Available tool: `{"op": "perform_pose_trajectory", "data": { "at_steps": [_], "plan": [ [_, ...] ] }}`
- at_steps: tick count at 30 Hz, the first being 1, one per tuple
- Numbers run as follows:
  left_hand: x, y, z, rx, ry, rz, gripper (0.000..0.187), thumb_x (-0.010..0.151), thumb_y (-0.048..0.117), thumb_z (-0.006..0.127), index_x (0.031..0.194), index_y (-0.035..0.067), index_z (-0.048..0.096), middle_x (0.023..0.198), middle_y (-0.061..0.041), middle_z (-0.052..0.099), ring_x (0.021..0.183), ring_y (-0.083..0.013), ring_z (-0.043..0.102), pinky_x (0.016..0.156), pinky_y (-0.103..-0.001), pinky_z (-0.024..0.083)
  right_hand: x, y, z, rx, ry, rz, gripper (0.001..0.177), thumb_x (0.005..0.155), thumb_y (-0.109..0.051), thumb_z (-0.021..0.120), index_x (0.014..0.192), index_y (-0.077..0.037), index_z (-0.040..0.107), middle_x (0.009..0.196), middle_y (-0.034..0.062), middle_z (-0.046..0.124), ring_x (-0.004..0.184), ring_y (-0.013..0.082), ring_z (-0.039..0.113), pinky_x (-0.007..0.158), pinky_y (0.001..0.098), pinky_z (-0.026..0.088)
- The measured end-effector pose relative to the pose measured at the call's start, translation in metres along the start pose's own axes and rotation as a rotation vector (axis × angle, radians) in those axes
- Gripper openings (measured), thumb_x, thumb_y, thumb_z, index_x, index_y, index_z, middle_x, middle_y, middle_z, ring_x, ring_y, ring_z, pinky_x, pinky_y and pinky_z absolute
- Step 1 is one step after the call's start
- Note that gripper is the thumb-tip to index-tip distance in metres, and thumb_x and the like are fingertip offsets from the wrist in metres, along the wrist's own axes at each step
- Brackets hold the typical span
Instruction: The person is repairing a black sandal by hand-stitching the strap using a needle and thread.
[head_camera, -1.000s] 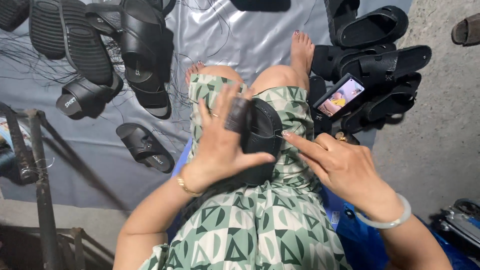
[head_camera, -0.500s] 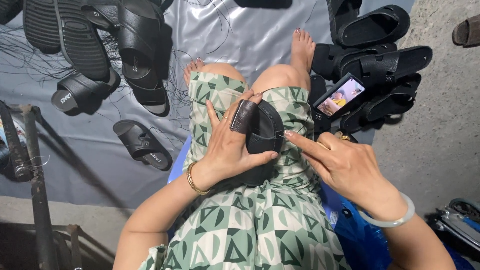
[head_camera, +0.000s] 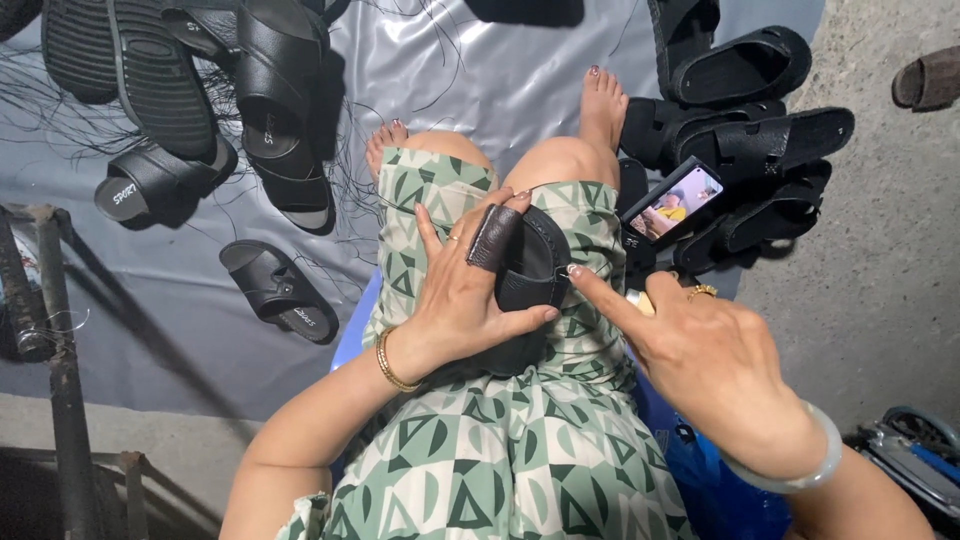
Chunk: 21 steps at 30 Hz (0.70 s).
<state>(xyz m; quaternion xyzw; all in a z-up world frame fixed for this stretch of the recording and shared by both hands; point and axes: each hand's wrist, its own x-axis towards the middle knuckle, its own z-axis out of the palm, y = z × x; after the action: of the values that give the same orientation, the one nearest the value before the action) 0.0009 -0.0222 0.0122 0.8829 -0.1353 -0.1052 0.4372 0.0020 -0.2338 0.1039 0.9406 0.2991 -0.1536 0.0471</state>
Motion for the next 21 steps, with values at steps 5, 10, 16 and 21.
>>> {"op": "perform_pose_trajectory", "data": {
  "at_steps": [5,10,16,21],
  "plan": [
    [-0.001,-0.005,0.005,0.004,0.038,0.036,0.089,0.072,0.054,0.070,0.138,0.015,0.027,0.140,-0.013,0.038,0.131,-0.0314,0.042,0.101,-0.073,-0.004,0.006,0.009,0.016,0.082,0.041,-0.116,0.070,0.066,-0.004,0.063,0.131,-0.026,0.045,0.062,0.0005,0.037,0.037,0.0138,0.039,0.028,0.0312,0.034],
    [0.000,-0.007,0.009,-0.071,0.082,0.051,0.094,0.066,0.048,0.077,0.140,0.014,0.028,0.139,-0.016,0.038,0.128,-0.0329,0.041,0.100,-0.071,-0.009,0.007,0.017,0.054,0.251,0.125,-0.138,0.047,0.081,-0.015,0.054,0.125,-0.028,0.049,0.063,-0.0009,0.036,0.045,0.0197,0.047,0.038,0.0341,0.041],
    [-0.002,-0.008,0.014,-0.136,0.148,0.085,0.096,0.063,0.044,0.080,0.140,0.013,0.031,0.133,-0.018,0.041,0.123,-0.0349,0.043,0.098,-0.071,-0.012,0.009,0.005,0.053,0.250,0.196,-0.089,0.028,0.088,-0.026,0.049,0.115,-0.026,0.056,0.066,-0.0042,0.044,0.052,0.0190,0.057,0.047,0.0331,0.047],
    [0.002,-0.030,-0.016,-0.165,0.087,0.172,0.089,0.062,0.046,0.081,0.133,0.011,0.041,0.131,-0.018,0.046,0.123,-0.0356,0.044,0.093,-0.077,0.000,0.005,0.003,0.050,0.383,0.194,-0.025,0.033,0.084,-0.030,0.057,0.116,-0.025,0.057,0.071,-0.0045,0.054,0.062,0.0189,0.062,0.052,0.0328,0.049]
  ]
}}
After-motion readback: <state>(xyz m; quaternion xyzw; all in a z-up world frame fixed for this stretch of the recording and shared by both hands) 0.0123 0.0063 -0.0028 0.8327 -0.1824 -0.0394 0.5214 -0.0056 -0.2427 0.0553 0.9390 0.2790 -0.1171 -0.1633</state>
